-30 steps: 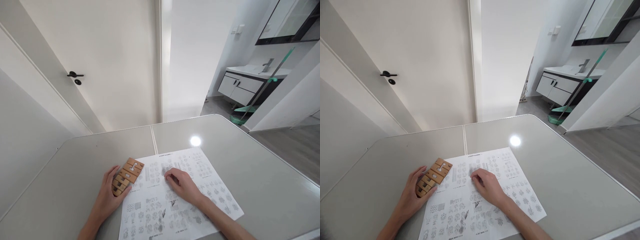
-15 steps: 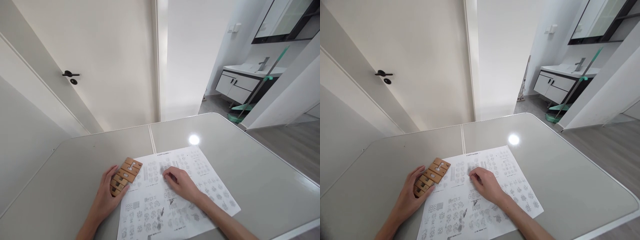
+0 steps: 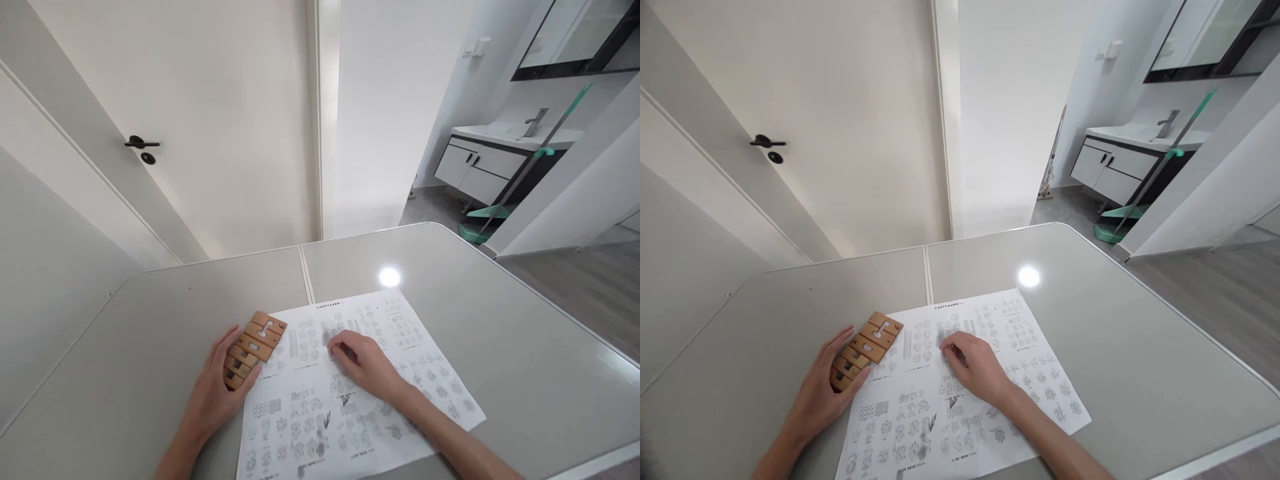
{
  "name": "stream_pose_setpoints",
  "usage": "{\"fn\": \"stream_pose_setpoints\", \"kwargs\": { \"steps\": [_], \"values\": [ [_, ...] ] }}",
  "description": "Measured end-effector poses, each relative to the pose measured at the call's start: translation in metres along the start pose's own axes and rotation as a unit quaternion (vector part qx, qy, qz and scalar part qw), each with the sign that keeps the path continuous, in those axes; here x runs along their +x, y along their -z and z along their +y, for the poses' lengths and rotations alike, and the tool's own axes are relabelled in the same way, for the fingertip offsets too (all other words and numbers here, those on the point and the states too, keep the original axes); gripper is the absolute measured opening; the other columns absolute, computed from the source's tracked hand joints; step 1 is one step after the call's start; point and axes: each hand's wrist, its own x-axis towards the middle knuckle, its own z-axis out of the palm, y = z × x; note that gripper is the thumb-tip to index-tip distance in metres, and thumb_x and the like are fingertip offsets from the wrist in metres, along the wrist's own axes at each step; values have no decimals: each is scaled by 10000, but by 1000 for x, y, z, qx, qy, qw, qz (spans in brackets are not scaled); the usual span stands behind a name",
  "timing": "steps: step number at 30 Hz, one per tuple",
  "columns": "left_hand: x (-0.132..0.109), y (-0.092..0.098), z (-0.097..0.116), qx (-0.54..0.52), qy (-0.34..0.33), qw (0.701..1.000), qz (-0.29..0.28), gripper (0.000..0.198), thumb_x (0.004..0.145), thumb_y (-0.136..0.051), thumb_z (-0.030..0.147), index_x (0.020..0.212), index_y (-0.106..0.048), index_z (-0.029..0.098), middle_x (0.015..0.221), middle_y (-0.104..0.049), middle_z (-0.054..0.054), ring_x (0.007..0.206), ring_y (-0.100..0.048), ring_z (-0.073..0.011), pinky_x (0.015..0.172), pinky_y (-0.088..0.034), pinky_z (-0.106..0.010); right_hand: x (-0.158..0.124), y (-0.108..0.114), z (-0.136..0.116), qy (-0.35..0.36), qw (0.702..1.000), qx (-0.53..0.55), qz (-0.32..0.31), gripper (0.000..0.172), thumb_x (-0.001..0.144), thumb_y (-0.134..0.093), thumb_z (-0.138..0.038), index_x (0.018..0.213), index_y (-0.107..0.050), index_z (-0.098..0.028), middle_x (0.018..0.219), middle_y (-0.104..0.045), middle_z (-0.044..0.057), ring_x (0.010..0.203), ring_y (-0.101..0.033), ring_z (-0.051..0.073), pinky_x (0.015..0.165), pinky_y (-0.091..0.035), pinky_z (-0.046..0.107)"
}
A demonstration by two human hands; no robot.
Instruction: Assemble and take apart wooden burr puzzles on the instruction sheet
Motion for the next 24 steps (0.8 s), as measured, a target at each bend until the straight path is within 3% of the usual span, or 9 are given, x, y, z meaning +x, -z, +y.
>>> {"fn": "stream_pose_setpoints", "kwargs": {
  "steps": [6,13,19,24],
  "values": [
    [5,-3,9,77,8,997,19,663,908,-606,560,1476,-400,286,1510,-515,-115,1316,-562,-361,1063,-500,-568,0,-1,0,-2,1000,-3,1,229,1038,-449,-298,1020,-672,-246,840,-685,27,672,-559,186,611,-456,311],
    [13,-33,23,185,1,983,5,681,945,-479,623,1497,-472,224,1582,-456,-169,1452,-409,-433,1133,-379,-635,1,-3,1,-1,1000,5,3,225,1042,-448,-308,1007,-663,-254,826,-675,21,671,-555,187,600,-445,304],
    [15,-49,28,220,-26,975,-8,681,1018,-300,564,1509,-499,137,1540,-508,-214,1424,-449,-448,1179,-297,-655,1,-2,0,1,1000,-2,4,221,1036,-452,-302,1011,-666,-254,830,-682,26,683,-572,192,609,-458,309],
    [16,-53,25,213,-31,976,-15,714,1004,-312,603,1509,-509,137,1542,-513,-201,1423,-458,-440,1183,-313,-640,1,-3,0,2,1000,-8,14,206,1029,-462,-282,1000,-665,-256,822,-683,17,681,-579,190,608,-455,299]
  ]
}}
